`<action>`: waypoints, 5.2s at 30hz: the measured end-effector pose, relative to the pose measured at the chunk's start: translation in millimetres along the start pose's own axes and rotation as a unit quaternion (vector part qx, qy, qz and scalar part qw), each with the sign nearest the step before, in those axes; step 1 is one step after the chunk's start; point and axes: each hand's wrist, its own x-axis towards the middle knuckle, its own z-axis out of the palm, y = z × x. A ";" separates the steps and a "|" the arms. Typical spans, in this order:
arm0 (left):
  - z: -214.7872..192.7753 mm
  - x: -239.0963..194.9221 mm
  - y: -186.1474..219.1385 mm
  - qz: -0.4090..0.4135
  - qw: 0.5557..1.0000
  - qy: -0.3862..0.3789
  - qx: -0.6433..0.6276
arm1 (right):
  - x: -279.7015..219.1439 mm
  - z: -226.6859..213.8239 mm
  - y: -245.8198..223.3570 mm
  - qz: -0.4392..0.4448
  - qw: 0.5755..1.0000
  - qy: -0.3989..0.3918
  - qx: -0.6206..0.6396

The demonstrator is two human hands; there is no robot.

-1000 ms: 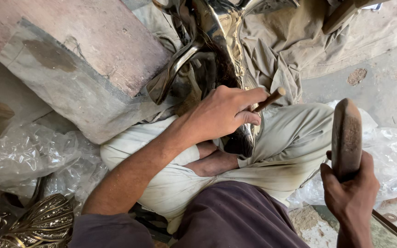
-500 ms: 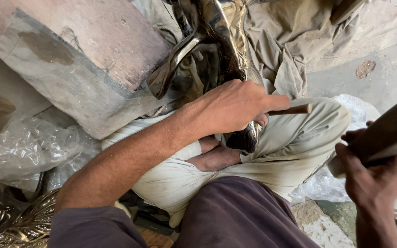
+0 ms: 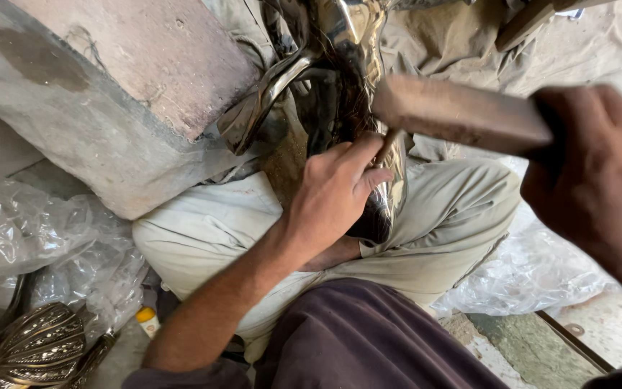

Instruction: The person sits on the floor and uses a chisel and hammer to engrave decorative patterns onto a polished metal object. They repeatedly position the chisel and strike it with the hammer to create fine lines and shapes on the surface.

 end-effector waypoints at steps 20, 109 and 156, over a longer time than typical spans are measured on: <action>14.1 -31.5 14.4 -0.057 0.978 0.196 -0.032 | 49.0 -43.9 -10.8 -0.124 0.991 -0.047 0.012; -4.7 -20.6 -6.0 0.075 0.995 0.063 -0.017 | 2.5 -19.1 -12.3 0.045 0.995 -0.080 0.026; -0.9 -7.6 14.3 -0.093 0.995 0.022 -0.037 | 33.3 -18.7 23.4 0.064 0.981 -0.183 0.001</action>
